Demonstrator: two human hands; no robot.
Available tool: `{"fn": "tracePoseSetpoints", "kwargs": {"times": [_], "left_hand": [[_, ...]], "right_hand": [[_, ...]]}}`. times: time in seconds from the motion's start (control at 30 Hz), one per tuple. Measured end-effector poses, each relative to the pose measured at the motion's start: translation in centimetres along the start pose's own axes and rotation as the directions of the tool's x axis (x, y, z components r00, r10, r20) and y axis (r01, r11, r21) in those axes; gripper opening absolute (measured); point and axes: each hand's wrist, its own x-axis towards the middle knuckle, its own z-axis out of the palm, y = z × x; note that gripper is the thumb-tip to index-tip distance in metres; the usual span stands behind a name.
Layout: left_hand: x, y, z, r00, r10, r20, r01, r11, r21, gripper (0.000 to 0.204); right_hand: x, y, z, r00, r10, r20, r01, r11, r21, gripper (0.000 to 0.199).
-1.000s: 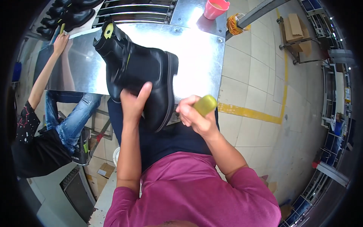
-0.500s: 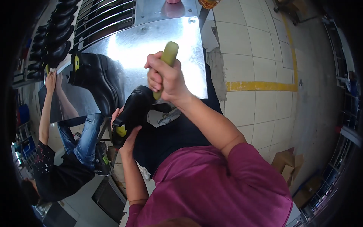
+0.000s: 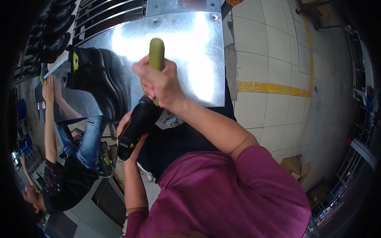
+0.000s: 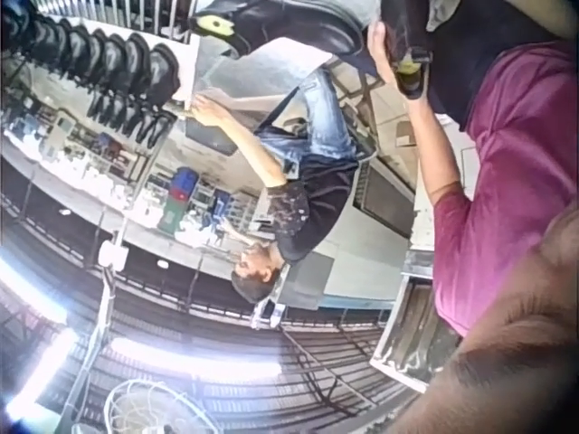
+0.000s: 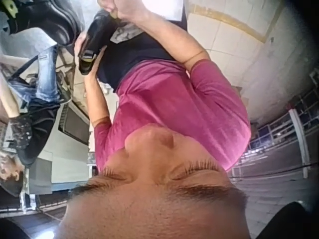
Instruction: The recorder uses a green polishing block to rub and finish the surface of black leather boots at an assembly line.
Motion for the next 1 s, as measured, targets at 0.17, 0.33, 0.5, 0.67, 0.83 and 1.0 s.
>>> {"fn": "tracePoseSetpoints", "kwargs": {"times": [0.17, 0.33, 0.5, 0.67, 0.83, 1.0], "left_hand": [[0.4, 2.1, 0.2, 0.995, -0.095, 0.02, 0.094, 0.994, 0.052, 0.08], [2.8, 6.8, 2.2, 0.989, -0.042, 0.144, 0.008, 0.974, 0.228, 0.06], [7.9, 13.5, 5.8, 0.839, 0.166, 0.518, -0.344, 0.9, 0.269, 0.045], [13.1, 13.7, 8.4, 0.727, 0.131, 0.674, -0.522, 0.744, 0.417, 0.049], [14.5, 11.0, 8.8, 0.799, 0.174, 0.575, -0.412, 0.856, 0.313, 0.045], [13.8, 9.4, 9.2, 0.804, 0.243, 0.542, -0.462, 0.83, 0.313, 0.037]], "right_hand": [[0.3, 0.2, -1.0, 0.993, -0.024, 0.114, 0.028, 0.999, -0.039, 0.013], [-3.4, -3.8, -4.1, 0.979, -0.08, 0.19, 0.111, 0.981, -0.161, 0.036], [-4.9, -10.9, -10.5, 0.873, -0.47, 0.13, 0.483, 0.802, -0.352, 0.046], [-6.2, -11.8, -13.6, 0.928, -0.369, -0.042, 0.369, 0.929, -0.005, 0.023], [-5.7, -10.0, -15.1, 0.954, -0.278, -0.113, 0.299, 0.915, 0.272, 0.026], [-5.0, -9.2, -15.4, 0.951, -0.262, -0.163, 0.301, 0.904, 0.305, 0.025]]}}
